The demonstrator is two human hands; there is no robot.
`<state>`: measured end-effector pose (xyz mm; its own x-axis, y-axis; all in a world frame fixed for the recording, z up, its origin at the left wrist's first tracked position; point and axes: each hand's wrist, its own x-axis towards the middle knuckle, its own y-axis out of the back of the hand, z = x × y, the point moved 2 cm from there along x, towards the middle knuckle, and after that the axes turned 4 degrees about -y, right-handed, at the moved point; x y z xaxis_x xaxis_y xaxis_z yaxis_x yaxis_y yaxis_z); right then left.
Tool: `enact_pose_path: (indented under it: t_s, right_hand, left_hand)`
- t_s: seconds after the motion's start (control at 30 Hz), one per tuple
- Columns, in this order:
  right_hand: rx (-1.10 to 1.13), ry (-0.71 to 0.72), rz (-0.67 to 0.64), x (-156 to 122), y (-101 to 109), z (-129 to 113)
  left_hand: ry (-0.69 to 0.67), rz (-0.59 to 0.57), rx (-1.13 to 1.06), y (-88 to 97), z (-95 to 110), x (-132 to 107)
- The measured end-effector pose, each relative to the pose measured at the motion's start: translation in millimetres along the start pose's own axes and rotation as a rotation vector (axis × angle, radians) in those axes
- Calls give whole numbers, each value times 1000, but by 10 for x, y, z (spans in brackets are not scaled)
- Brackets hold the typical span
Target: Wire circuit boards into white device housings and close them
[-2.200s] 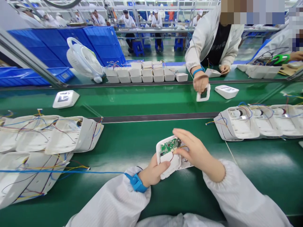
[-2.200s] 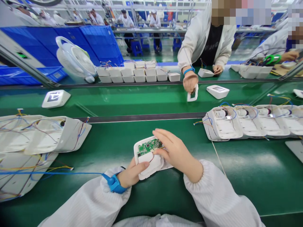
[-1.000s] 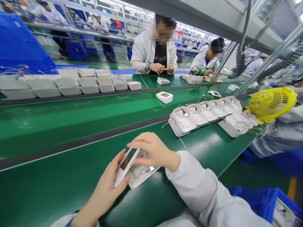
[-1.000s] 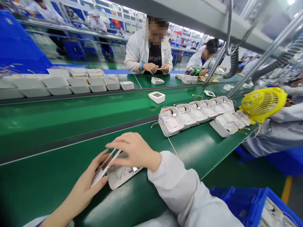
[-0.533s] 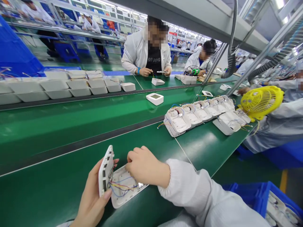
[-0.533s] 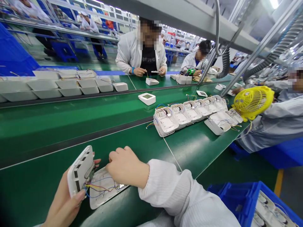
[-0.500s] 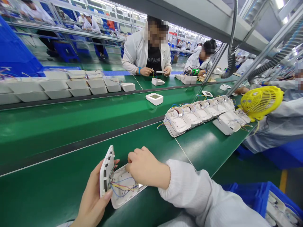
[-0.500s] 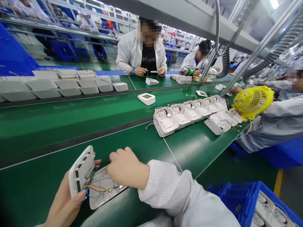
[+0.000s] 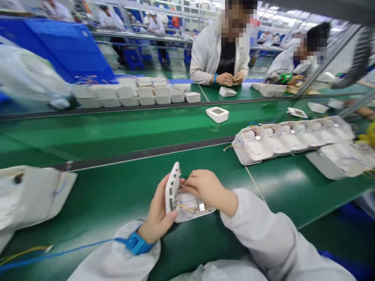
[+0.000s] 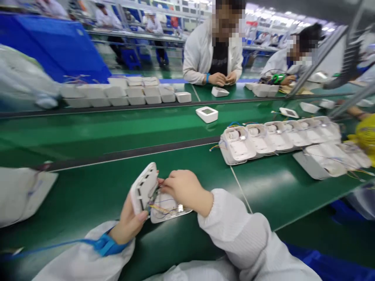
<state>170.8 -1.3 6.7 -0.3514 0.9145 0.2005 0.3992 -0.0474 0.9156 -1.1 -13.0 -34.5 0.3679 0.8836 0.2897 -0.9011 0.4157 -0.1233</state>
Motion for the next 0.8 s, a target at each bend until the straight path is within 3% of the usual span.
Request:
enact_pose_path:
  t_s: [0.3, 0.43, 0.8]
  right_hand:
    - [36, -5, 4, -16, 12, -15]
    - [17, 25, -49, -5, 23, -33]
    - [37, 82, -24, -32, 32, -31]
  left_hand:
    - [-73, -49, -126, -33, 36, 25]
    - [-111, -78, -112, -6, 11, 28]
    - [-152, -134, -93, -15, -12, 80]
